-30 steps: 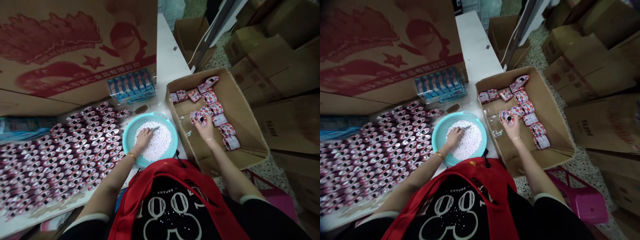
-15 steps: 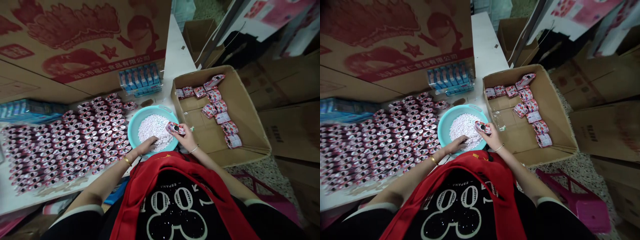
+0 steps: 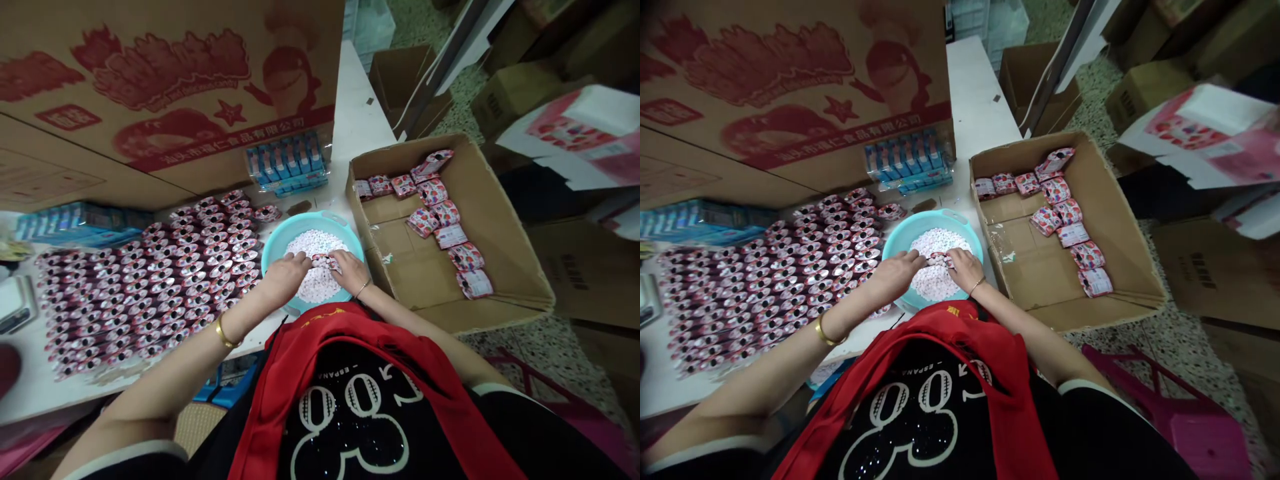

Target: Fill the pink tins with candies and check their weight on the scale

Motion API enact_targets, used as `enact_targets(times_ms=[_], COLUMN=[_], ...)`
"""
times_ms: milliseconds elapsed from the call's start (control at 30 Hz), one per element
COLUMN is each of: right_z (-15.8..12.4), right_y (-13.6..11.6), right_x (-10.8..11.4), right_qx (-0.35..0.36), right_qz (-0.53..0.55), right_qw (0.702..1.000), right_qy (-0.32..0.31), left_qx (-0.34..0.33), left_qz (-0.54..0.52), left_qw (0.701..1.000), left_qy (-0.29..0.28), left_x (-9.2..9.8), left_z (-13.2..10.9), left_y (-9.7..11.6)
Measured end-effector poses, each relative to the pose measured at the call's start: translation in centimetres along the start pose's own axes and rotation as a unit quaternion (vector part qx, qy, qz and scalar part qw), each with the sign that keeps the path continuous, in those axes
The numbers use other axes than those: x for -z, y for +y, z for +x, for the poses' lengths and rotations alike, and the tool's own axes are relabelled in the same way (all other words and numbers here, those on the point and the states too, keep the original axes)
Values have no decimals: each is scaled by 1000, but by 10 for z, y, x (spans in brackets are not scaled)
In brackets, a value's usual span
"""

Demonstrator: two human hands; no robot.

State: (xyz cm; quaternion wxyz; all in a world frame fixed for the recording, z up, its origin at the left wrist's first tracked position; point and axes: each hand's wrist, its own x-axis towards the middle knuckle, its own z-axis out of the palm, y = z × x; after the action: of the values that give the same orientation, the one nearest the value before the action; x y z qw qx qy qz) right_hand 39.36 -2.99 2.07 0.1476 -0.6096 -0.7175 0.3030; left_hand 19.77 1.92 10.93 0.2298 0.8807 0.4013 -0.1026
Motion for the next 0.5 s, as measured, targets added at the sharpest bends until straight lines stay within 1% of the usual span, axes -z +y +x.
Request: enact_targets(times_ms=[67,133,200,267,333,400,433,500], right_z=[1,1,1,1,1,2,3,5], right_y=[2,7,13,18,22,24,24,26], right_x=[-3,-6,-7,-6,-4,-1,0,3], right_qx=[3,2,-6,-17,-29,-38,-43,-51], right_qz=[17,38,59,84,112,138,148,166], right_qw=[1000,999,998,996,992,987,985,980], right_qy=[0,9,23,40,57,75,84,99], left_qx=[1,-3,-3,19,62,101,110,105], left_qz=[44,51,46,56,72,72,66,50], left_qw=[999,999,998,997,994,992,992,993], left_qy=[6,19,34,51,46,25,14,-2], left_x=[6,12,13,5,-14,-42,-57,-85], left_z=[2,1,2,8,20,35,43,54], left_y=[14,15,1,-23,-47,-64,-68,-69])
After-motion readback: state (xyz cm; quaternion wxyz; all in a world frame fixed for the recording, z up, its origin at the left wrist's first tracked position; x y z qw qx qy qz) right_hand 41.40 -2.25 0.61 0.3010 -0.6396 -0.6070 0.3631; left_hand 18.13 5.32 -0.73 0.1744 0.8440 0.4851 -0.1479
